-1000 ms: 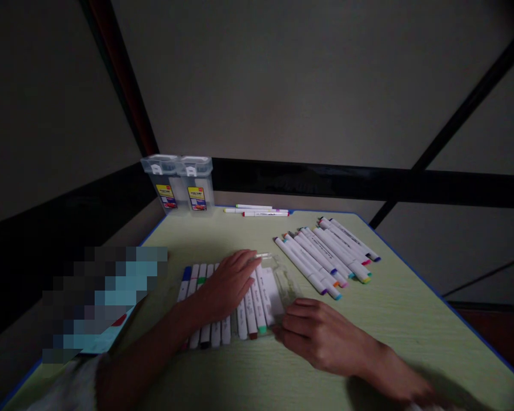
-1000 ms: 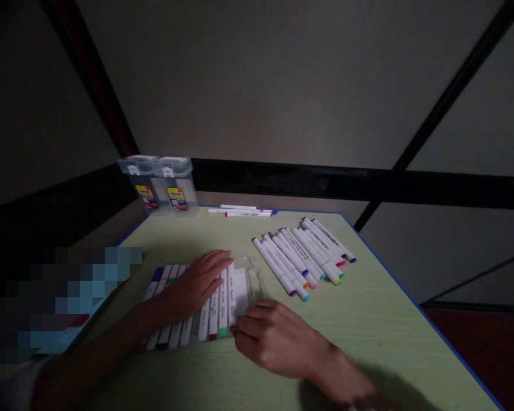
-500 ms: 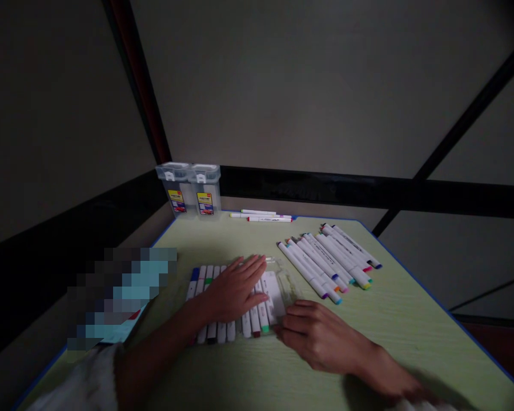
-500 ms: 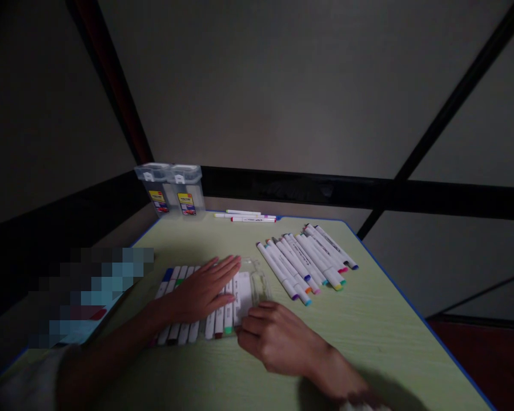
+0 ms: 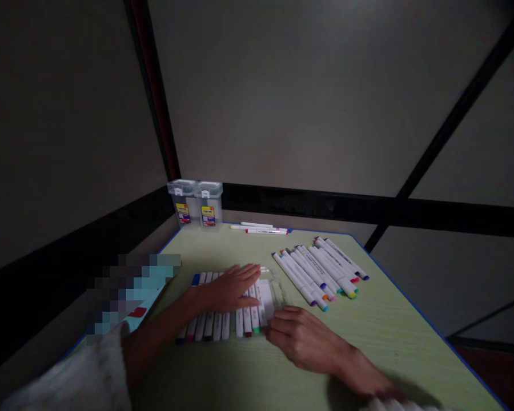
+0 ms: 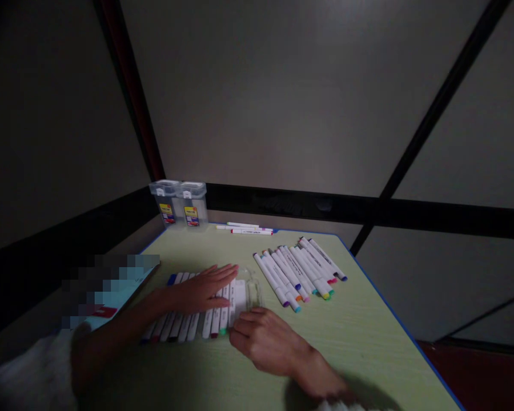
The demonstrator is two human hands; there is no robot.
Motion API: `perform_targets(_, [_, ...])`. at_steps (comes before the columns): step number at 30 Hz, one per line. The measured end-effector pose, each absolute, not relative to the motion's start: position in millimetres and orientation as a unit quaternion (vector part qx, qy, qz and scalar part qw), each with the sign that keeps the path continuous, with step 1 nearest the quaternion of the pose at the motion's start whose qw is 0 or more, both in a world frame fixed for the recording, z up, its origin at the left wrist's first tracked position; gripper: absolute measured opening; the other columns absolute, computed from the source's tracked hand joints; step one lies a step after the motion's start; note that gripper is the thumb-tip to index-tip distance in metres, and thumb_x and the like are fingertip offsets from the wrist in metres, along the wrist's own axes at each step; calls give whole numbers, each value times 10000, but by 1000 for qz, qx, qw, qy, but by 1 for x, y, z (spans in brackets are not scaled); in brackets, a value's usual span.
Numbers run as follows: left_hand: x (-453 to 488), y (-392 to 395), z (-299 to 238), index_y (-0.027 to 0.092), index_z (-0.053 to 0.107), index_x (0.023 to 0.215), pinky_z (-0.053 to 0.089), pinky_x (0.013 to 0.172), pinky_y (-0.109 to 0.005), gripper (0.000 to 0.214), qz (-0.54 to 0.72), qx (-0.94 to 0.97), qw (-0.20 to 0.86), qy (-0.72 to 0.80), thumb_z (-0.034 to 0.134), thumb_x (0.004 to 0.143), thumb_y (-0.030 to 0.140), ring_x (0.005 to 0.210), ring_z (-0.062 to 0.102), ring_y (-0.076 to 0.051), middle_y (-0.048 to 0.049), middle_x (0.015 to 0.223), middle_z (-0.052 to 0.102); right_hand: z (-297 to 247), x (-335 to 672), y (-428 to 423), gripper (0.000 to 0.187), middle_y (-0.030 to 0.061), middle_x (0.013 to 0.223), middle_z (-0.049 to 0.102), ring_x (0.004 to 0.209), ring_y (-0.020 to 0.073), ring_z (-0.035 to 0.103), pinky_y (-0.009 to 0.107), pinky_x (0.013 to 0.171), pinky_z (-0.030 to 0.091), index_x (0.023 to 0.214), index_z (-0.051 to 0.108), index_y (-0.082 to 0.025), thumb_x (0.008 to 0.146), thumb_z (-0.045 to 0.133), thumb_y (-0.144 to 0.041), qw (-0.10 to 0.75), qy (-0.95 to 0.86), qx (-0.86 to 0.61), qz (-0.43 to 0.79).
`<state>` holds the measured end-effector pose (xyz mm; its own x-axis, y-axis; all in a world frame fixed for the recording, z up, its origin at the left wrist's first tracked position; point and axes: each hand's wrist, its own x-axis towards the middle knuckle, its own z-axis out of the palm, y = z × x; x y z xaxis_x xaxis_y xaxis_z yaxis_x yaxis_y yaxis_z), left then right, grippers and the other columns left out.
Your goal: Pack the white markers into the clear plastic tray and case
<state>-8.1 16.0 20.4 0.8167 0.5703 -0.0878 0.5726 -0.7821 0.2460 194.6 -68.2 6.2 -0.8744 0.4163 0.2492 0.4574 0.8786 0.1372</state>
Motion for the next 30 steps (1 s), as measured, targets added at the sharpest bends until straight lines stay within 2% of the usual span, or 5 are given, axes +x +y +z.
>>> perform_targets(7, [3,52,41,127,484,1205,341,995,-286,388,43,924,116,361,498,854,291,1167,468,-203,-103,1270,507,6,192,-70,162,12,705,581,668,148,498,288,587,358,783,535,-164,889,420,-124,117,-956,-244,-115])
perform_targets(13, [21,95,18,149,510,1121,448,864,-435,291,127,881,33,455,509,867,290,1025,531,-218,-90,1167,521,6,189,-70,135,-7,696,576,675,149,512,292,565,355,740,521,-172,870,494,-147,122,-950,-255,-134])
perform_targets(19, [38,116,-4,151,496,1135,478,813,-412,304,158,851,-8,501,508,868,297,976,548,-208,-87,1147,521,7,186,-71,131,-10,709,580,689,152,524,297,546,343,724,510,-170,848,533,-133,122,-950,-249,-145])
perform_targets(23, [38,129,-13,163,465,1186,423,889,-471,357,140,855,-13,500,514,862,308,1078,495,-245,-97,1239,463,9,185,-71,120,-15,710,580,686,148,523,298,552,346,731,512,-171,841,546,-139,122,-950,-243,-152])
perform_targets(30, [29,141,-24,107,170,1382,133,1073,-471,616,70,861,10,504,354,883,418,1353,91,-260,-135,1473,106,9,185,-72,95,-27,718,573,696,142,516,289,556,349,760,511,-184,846,552,-181,113,-952,-244,-146])
